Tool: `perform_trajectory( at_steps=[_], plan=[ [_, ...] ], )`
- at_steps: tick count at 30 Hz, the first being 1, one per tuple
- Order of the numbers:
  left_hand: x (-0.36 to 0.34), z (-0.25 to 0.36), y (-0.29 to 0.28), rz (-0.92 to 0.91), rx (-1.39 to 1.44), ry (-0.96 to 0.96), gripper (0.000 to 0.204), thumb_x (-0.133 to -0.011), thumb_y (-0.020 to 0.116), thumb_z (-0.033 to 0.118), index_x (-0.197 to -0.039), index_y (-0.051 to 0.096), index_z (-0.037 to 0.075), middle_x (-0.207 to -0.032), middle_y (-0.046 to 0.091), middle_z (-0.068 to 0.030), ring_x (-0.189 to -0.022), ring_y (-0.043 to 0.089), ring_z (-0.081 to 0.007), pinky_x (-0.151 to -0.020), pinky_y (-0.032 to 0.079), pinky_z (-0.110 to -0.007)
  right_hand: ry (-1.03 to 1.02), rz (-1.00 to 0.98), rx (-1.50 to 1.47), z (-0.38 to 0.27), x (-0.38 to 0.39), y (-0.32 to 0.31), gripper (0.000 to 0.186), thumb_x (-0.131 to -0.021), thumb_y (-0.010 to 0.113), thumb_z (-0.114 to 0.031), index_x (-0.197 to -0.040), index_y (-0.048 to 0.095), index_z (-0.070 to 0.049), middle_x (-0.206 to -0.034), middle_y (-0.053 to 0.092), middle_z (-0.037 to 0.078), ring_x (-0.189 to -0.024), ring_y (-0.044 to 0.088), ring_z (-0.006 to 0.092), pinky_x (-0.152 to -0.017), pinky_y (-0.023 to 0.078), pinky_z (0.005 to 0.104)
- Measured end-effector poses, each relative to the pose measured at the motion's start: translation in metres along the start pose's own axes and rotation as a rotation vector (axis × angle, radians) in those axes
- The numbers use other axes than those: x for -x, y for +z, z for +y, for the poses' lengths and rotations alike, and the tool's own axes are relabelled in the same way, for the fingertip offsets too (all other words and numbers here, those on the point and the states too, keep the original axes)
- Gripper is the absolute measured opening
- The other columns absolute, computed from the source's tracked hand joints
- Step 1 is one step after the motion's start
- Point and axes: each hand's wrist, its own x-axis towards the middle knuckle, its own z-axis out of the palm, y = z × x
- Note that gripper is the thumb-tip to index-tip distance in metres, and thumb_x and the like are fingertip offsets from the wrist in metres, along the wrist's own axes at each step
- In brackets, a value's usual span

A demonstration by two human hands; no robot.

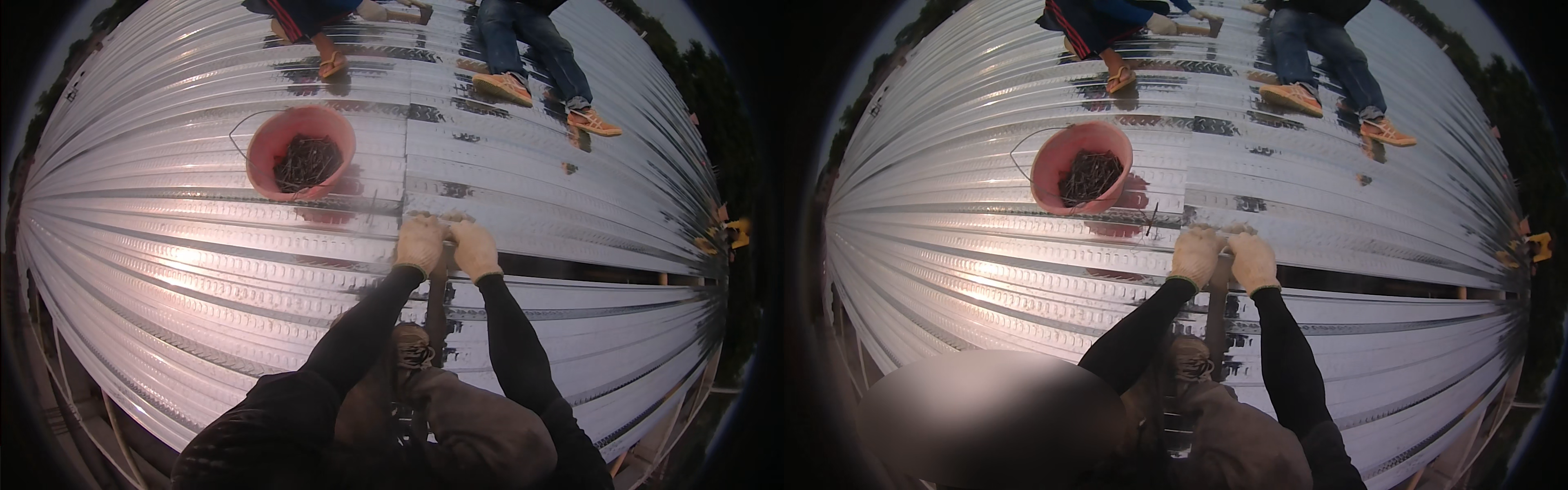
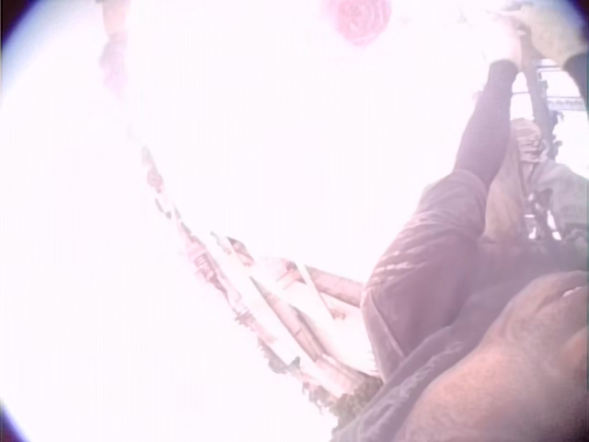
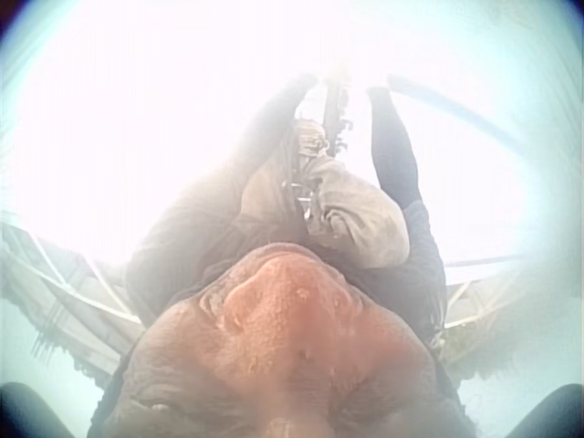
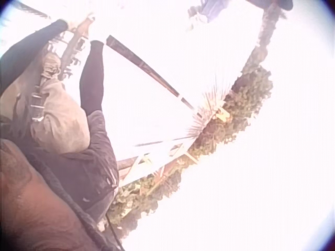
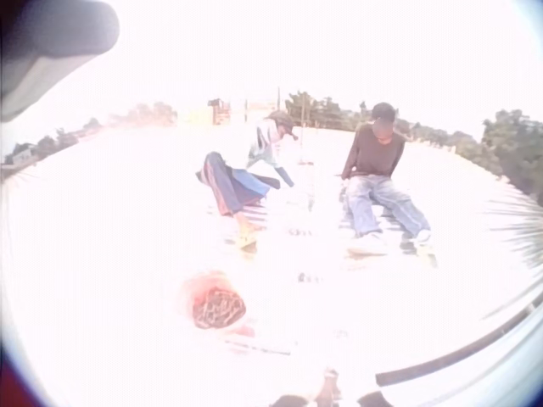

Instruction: The person walks onto a corrugated metal roof and uses a hammer to drive nails into the metal sheets, securing them to the underlying structure. They repeatedly pick nails from a nearby bucket and hammer them into place while working alongside other people.

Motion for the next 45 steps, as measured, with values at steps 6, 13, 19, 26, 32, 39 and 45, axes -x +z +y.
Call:
perform_trajectory(
  at_steps=[6,13,19,26,32,39,45],
  plan=[
    [-0.003,-0.002,0.012,-0.012,-0.057,0.006,0.019,-0.096,0.069,0.023,-0.104,0.086,0.019,-0.11,0.08,-0.009,-0.113,0.077,-0.0283,-0.098,0.06,-0.044,0.023,-0.022,0.023,-0.002,-0.001,-0.003,0.015,-0.093,0.065,-0.006,-0.099,0.078,-0.014,-0.103,0.077,0.015,-0.105,0.075,0.0388,-0.09,0.06,0.0527],
    [-0.003,-0.004,0.016,0.015,-0.048,0.01,0.02,-0.097,0.068,0.023,-0.105,0.086,0.019,-0.113,0.08,-0.009,-0.116,0.076,-0.0279,-0.1,0.059,-0.044,0.006,0.004,0.005,0.0,0.0,-0.002,0.017,-0.092,0.065,-0.005,-0.099,0.078,-0.014,-0.103,0.077,0.015,-0.104,0.075,0.0394,-0.09,0.06,0.0528],
    [-0.002,-0.002,0.007,-0.05,-0.056,-0.014,0.021,-0.097,0.067,0.021,-0.107,0.085,0.017,-0.113,0.08,-0.0093,-0.115,0.076,-0.0287,-0.1,0.06,-0.045,0.031,-0.042,-0.01,-0.001,-0.002,-0.002,0.016,-0.092,0.065,-0.004,-0.099,0.077,-0.013,-0.102,0.076,0.014,-0.105,0.074,0.0394,-0.09,0.059,0.0538],
    [0.001,-0.006,0.016,-0.014,-0.06,0.022,0.019,-0.1,0.066,0.021,-0.106,0.082,0.016,-0.109,0.079,-0.0093,-0.113,0.077,-0.0294,-0.096,0.062,-0.045,0.032,-0.074,0.035,-0.003,-0.001,-0.002,0.017,-0.093,0.065,-0.004,-0.101,0.077,-0.013,-0.103,0.076,0.014,-0.105,0.074,0.0382,-0.089,0.059,0.0522],
    [0.004,-0.008,0.023,-0.015,-0.011,-0.018,0.016,-0.101,0.063,0.02,-0.102,0.079,0.016,-0.107,0.077,-0.0105,-0.11,0.074,-0.0315,-0.092,0.059,-0.048,0.038,-0.097,0.056,-0.005,-0.005,0.0,0.015,-0.092,0.067,-0.005,-0.099,0.078,-0.013,-0.101,0.078,0.014,-0.103,0.076,0.0385,-0.088,0.06,0.0525],
    [0.011,-0.01,0.026,0.051,0.06,0.009,0.015,-0.1,0.063,0.02,-0.103,0.078,0.018,-0.107,0.075,-0.0105,-0.109,0.073,-0.0309,-0.09,0.058,-0.049,0.046,-0.069,0.083,-0.005,-0.003,0.01,0.015,-0.091,0.067,-0.004,-0.097,0.079,-0.012,-0.099,0.078,0.015,-0.102,0.077,0.0381,-0.087,0.06,0.0525],
    [0.013,-0.006,0.024,0.039,0.024,-0.036,0.016,-0.1,0.062,0.02,-0.103,0.078,0.02,-0.107,0.075,-0.0082,-0.11,0.073,-0.0296,-0.092,0.057,-0.048,0.053,-0.058,0.076,-0.006,-0.001,0.011,0.013,-0.091,0.068,-0.006,-0.095,0.079,-0.012,-0.099,0.078,0.014,-0.103,0.077,0.0374,-0.088,0.061,0.0521]
  ],
)
